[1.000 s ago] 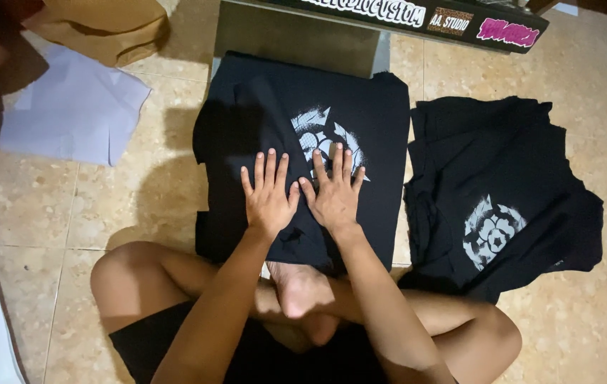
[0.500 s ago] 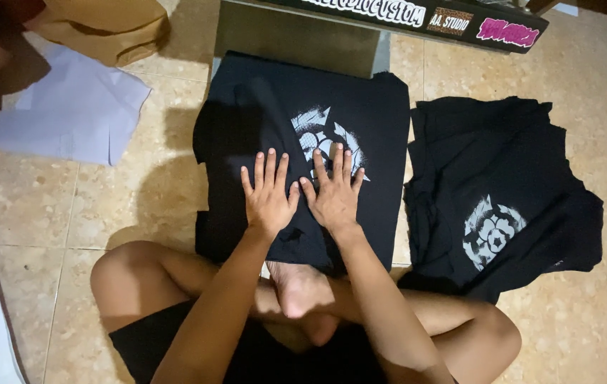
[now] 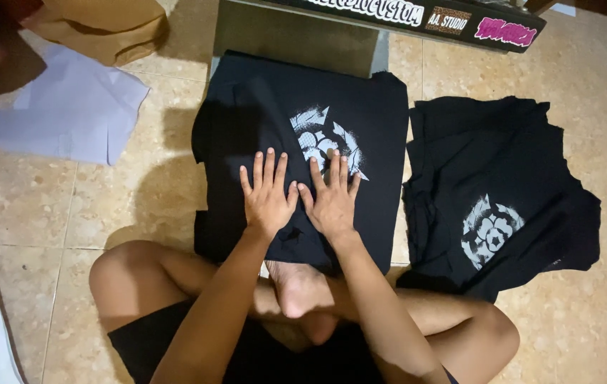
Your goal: Smoothing and aligning a t-shirt on the floor and inserting a cardboard backing to prepare it for heat pressing.
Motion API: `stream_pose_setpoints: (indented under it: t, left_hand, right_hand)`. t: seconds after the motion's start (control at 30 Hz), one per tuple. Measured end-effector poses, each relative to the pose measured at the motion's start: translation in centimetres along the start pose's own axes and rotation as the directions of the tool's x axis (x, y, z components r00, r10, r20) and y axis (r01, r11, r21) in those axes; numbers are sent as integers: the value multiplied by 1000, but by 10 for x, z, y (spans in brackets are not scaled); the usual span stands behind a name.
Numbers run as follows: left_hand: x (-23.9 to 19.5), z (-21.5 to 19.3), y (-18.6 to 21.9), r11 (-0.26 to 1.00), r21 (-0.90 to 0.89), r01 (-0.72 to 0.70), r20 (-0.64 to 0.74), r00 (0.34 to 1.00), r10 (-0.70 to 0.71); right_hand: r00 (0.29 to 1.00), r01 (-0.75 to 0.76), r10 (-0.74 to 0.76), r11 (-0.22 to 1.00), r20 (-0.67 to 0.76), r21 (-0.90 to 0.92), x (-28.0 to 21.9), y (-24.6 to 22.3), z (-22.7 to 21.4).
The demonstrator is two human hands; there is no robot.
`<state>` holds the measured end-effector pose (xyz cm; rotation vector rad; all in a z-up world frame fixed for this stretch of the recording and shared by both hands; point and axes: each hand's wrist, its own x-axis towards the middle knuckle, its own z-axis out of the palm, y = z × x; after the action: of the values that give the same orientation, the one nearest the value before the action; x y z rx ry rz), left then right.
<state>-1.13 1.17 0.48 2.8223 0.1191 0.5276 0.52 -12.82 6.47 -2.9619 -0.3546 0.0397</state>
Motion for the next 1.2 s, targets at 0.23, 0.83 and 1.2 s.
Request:
stream_pose_setpoints:
  t: [0.23,0.83,1.2]
  left_hand:
    - [0,-3,0,1000,-15,1,7,1000,-1]
    - [24,-7,10,986,-47,-160,81,983,163]
    - [17,-4,11,990,-42,-138,9,990,138]
  right_hand:
    - [998,26,-24,999,-59,20,-16,5,26]
    - [958,248,-253,967,-131,-53,3,39,39]
    - [992,-47,46,999,-116,0,-33,78,33]
